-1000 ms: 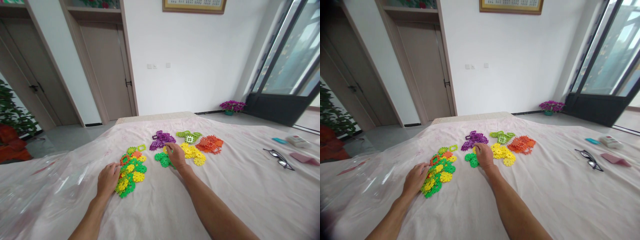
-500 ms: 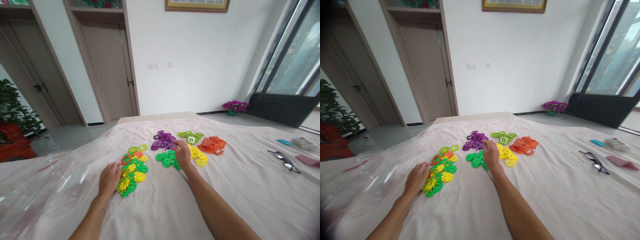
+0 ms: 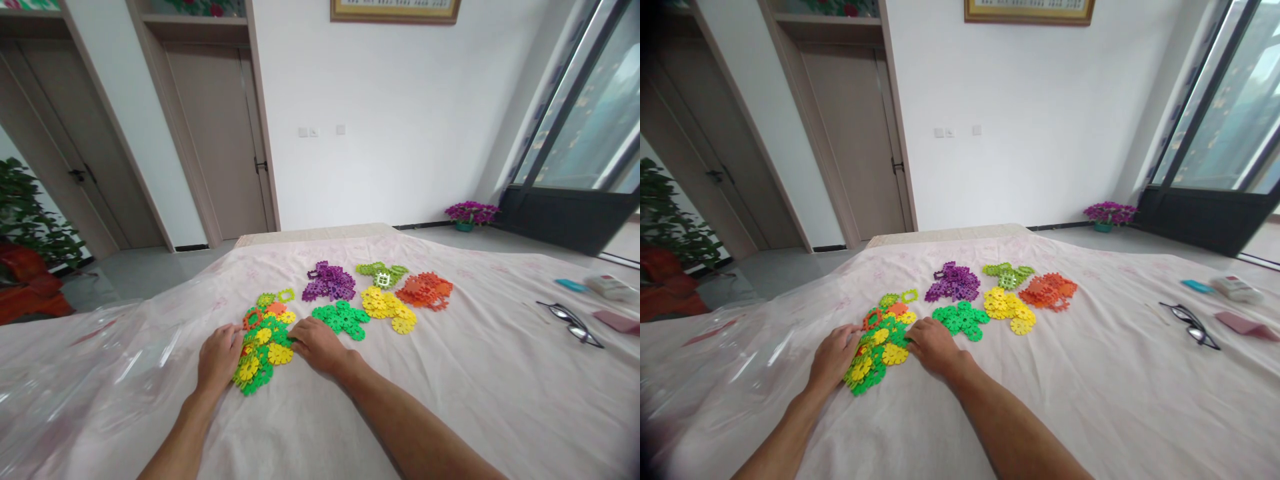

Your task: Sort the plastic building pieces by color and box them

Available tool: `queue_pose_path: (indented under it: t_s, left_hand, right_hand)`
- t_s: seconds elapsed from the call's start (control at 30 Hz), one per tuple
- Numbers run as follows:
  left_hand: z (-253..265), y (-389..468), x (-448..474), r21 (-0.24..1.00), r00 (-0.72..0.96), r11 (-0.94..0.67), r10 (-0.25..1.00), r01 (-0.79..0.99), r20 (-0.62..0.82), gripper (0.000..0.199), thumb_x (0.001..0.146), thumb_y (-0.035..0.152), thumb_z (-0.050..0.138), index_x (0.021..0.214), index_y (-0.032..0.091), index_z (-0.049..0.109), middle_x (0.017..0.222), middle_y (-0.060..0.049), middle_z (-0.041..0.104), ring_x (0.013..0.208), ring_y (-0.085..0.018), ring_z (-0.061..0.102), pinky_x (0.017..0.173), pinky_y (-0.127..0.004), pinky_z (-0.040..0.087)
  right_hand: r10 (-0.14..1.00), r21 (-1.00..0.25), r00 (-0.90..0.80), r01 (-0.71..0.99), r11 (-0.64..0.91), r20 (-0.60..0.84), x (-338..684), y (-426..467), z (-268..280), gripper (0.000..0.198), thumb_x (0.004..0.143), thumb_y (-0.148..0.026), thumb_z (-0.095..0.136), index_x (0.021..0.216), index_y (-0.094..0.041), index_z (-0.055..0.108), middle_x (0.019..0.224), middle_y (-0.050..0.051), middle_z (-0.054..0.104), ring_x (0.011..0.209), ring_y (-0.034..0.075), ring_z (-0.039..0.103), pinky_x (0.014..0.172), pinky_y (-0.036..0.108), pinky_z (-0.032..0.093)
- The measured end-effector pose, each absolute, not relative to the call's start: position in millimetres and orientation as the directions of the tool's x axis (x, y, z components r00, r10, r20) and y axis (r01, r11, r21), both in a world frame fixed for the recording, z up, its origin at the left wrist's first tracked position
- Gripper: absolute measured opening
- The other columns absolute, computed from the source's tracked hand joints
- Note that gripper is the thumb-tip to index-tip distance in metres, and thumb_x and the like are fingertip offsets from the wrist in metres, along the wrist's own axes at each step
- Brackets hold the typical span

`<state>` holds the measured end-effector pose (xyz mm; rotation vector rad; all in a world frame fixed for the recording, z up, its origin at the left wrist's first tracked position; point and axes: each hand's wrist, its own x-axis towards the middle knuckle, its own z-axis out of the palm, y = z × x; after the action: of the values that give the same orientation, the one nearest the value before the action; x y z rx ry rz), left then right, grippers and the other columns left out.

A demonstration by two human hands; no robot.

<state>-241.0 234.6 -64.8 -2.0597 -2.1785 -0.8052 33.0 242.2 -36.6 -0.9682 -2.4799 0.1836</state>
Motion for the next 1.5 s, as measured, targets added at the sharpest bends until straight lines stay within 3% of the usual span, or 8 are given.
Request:
queue_pose_path:
  t_s: [0.4,0.73,0.87,0.97,1.07,1.2,1.33,1.5]
  left_hand:
    - [-66,236,-242,0.346,-0.123,-0.008,0.928,0.938,0.353,0.041,0.096,0.039,0.035,0.112,0.022,0.068,0.119,-0.008,0.068,0.115,-0.022,0.06,0.103,-0.034,0.04]
    - [-64,235,-242,0.343,-0.121,-0.006,0.93,0.939,0.346,0.042,0.097,0.039,0.035,0.112,0.021,0.069,0.12,-0.008,0.068,0.115,-0.022,0.06,0.103,-0.034,0.041]
    - [-63,234,-241,0.344,-0.125,-0.001,0.93,0.939,0.345,0.041,0.097,0.039,0.035,0.111,0.022,0.069,0.12,-0.008,0.069,0.115,-0.022,0.06,0.103,-0.034,0.041]
    - [-62,234,-240,0.341,-0.123,-0.002,0.931,0.94,0.344,0.042,0.097,0.038,0.034,0.111,0.021,0.069,0.12,-0.009,0.068,0.115,-0.022,0.06,0.103,-0.034,0.041]
    - [-62,234,-240,0.344,-0.128,0.004,0.932,0.939,0.338,0.042,0.096,0.039,0.035,0.111,0.021,0.069,0.119,-0.008,0.069,0.115,-0.022,0.06,0.103,-0.034,0.04]
    - [-62,234,-240,0.351,-0.127,-0.002,0.931,0.937,0.343,0.041,0.096,0.039,0.035,0.11,0.022,0.07,0.119,-0.008,0.069,0.114,-0.022,0.061,0.103,-0.034,0.04]
    - [-61,233,-240,0.335,-0.122,-0.006,0.926,0.942,0.358,0.039,0.096,0.038,0.036,0.11,0.022,0.069,0.118,-0.008,0.069,0.114,-0.022,0.061,0.102,-0.032,0.041]
    - [-60,233,-239,0.328,-0.119,-0.004,0.928,0.945,0.354,0.039,0.096,0.036,0.035,0.109,0.021,0.069,0.118,-0.008,0.069,0.114,-0.022,0.061,0.102,-0.033,0.041]
  right_hand:
    - [0.817,-0.317,-0.373,0.787,0.53,0.44,34,247,-37,0.02,0.1,-0.021,0.046,0.09,-0.019,0.063,0.09,0.004,0.069,0.086,0.016,0.059,0.075,0.026,0.035]
    - [0.812,-0.315,-0.143,0.872,0.374,0.566,80,268,-28,0.023,0.088,-0.017,0.051,0.066,-0.019,0.057,0.071,0.004,0.062,0.07,0.017,0.052,0.064,0.03,0.026]
    - [0.795,-0.297,-0.065,0.907,0.3,0.604,87,270,-25,0.034,0.091,-0.025,0.052,0.058,-0.02,0.056,0.066,0.004,0.061,0.068,0.017,0.05,0.063,0.03,0.024]
    - [0.766,-0.268,-0.122,0.893,0.363,0.631,79,266,-23,0.039,0.094,-0.03,0.053,0.057,-0.019,0.055,0.064,0.003,0.059,0.067,0.016,0.049,0.064,0.03,0.025]
    - [0.738,-0.242,-0.313,0.808,0.538,0.598,62,255,-24,0.038,0.095,-0.034,0.056,0.06,-0.019,0.057,0.067,0.002,0.059,0.069,0.015,0.051,0.066,0.03,0.027]
    - [0.642,-0.25,-0.568,0.617,0.746,0.516,36,239,-28,0.031,0.09,-0.052,0.063,0.088,-0.021,0.067,0.085,0.002,0.065,0.081,0.016,0.057,0.071,0.029,0.032]
    - [0.606,-0.197,-0.681,0.583,0.788,0.411,23,230,-29,0.051,0.079,-0.068,0.067,0.103,-0.023,0.067,0.094,0.003,0.066,0.086,0.02,0.056,0.071,0.03,0.033]
    - [0.608,-0.122,-0.703,0.612,0.781,0.368,21,228,-28,0.023,0.093,-0.043,0.06,0.09,-0.021,0.066,0.089,0.003,0.065,0.084,0.018,0.055,0.07,0.03,0.033]
